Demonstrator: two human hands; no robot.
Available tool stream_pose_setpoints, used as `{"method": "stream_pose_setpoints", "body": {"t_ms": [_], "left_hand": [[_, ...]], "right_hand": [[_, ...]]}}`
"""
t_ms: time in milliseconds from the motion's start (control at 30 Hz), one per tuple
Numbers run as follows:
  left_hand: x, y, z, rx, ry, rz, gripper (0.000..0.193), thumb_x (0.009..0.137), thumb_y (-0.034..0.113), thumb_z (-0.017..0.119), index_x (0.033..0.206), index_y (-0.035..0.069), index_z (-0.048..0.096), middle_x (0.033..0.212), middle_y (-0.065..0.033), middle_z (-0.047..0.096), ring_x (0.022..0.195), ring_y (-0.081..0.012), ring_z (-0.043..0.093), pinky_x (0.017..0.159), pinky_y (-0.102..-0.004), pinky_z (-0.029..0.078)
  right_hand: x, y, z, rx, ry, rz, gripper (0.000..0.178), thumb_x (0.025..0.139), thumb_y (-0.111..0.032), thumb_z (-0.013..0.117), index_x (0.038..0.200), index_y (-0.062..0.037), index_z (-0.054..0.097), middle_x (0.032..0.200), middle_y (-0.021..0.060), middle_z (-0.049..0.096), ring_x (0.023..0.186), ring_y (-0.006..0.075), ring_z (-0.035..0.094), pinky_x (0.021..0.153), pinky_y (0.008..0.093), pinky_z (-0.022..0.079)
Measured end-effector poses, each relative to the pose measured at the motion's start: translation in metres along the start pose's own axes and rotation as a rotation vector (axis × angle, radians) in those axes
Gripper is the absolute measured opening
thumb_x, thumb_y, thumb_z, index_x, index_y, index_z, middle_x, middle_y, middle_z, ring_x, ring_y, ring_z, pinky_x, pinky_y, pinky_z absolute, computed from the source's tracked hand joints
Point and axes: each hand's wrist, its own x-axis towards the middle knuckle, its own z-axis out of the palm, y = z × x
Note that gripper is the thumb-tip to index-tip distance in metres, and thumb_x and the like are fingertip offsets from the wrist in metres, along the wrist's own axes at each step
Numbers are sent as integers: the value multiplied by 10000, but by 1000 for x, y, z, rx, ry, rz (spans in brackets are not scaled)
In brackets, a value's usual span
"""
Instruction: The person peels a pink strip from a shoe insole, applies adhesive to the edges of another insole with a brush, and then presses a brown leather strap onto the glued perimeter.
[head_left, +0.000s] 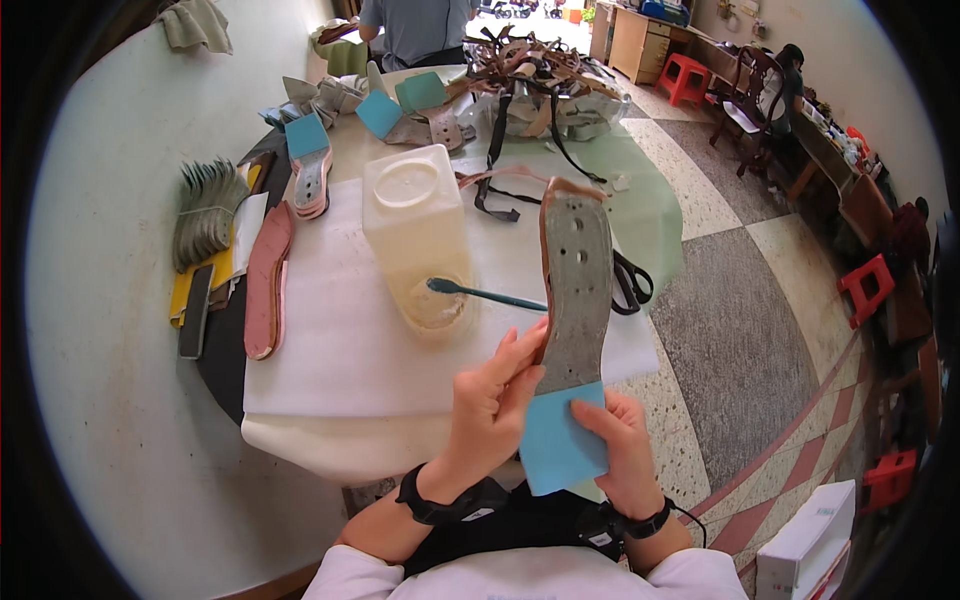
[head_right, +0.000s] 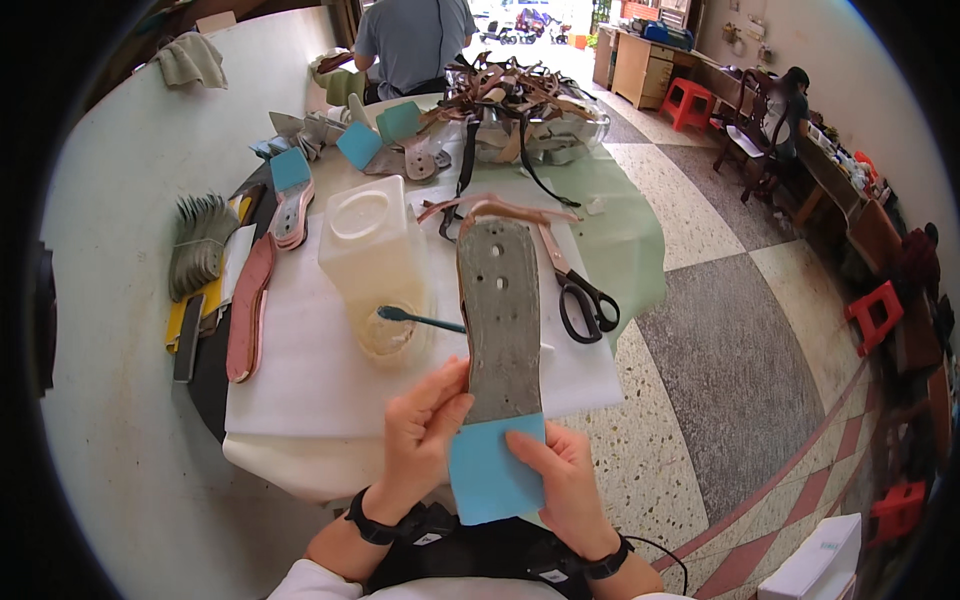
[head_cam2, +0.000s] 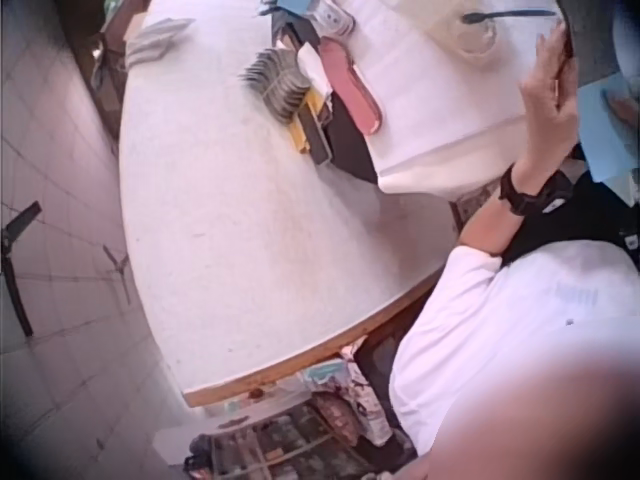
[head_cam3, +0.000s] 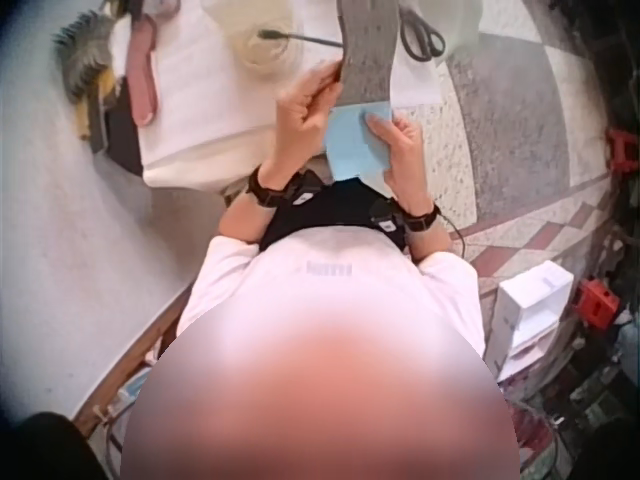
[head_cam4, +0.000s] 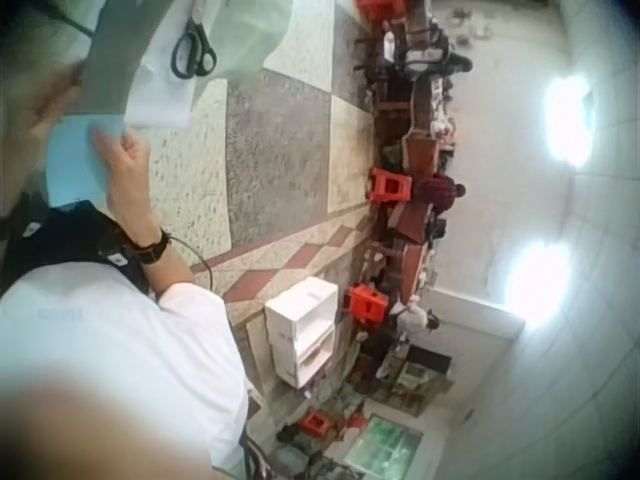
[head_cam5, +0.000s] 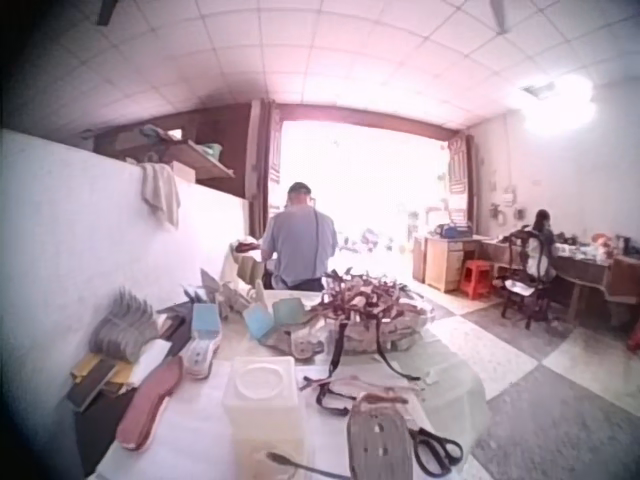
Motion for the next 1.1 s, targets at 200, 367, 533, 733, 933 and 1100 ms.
{"method": "stream_pose_setpoints", "body": {"t_ms": [200,367,533,733,933,1100], "left_hand": [[-2,-3,-6,219,-28,139,337,830,-107,503,1161,-63,540,1034,-101,647,1003,-141,594,1031,-298,307],[-1,19,-11,-144,17,-193,238,870,-9,531,1099,-43,587,1103,-144,631,986,-145,615,1050,-372,299],[-6,19,-3,-78,101,-247,227,897,39,533,1096,-50,598,1012,-87,657,882,-82,586,982,-291,355],[-10,25,-5,-38,150,-178,253,911,57,520,1129,-56,578,891,-34,648,767,-74,568,812,-217,437],[0,34,-7,-572,154,-260,348,960,143,446,1250,-45,478,967,-35,618,854,-59,548,757,-189,435],[2,34,-5,-614,197,-283,323,965,148,443,1221,-35,515,927,-8,596,794,-36,515,695,-165,415]], "right_hand": [[-3,3,0,-1,15,8,168,878,-83,547,955,55,603,827,84,651,657,98,620,582,216,501],[-7,3,-1,43,-58,48,179,878,-84,545,973,59,597,839,92,653,667,104,624,595,221,508],[-9,12,2,4,-70,98,195,875,-91,552,993,56,600,852,88,657,673,102,622,611,227,507],[-11,17,2,-59,-54,50,187,875,-95,555,986,42,617,848,72,655,681,94,616,610,217,495],[-8,26,2,-43,-72,73,196,875,-89,554,1004,47,613,863,71,656,689,89,614,624,214,493],[-8,28,-1,-78,-112,99,208,881,-90,550,1026,49,604,872,71,655,695,85,611,628,214,492]]}}
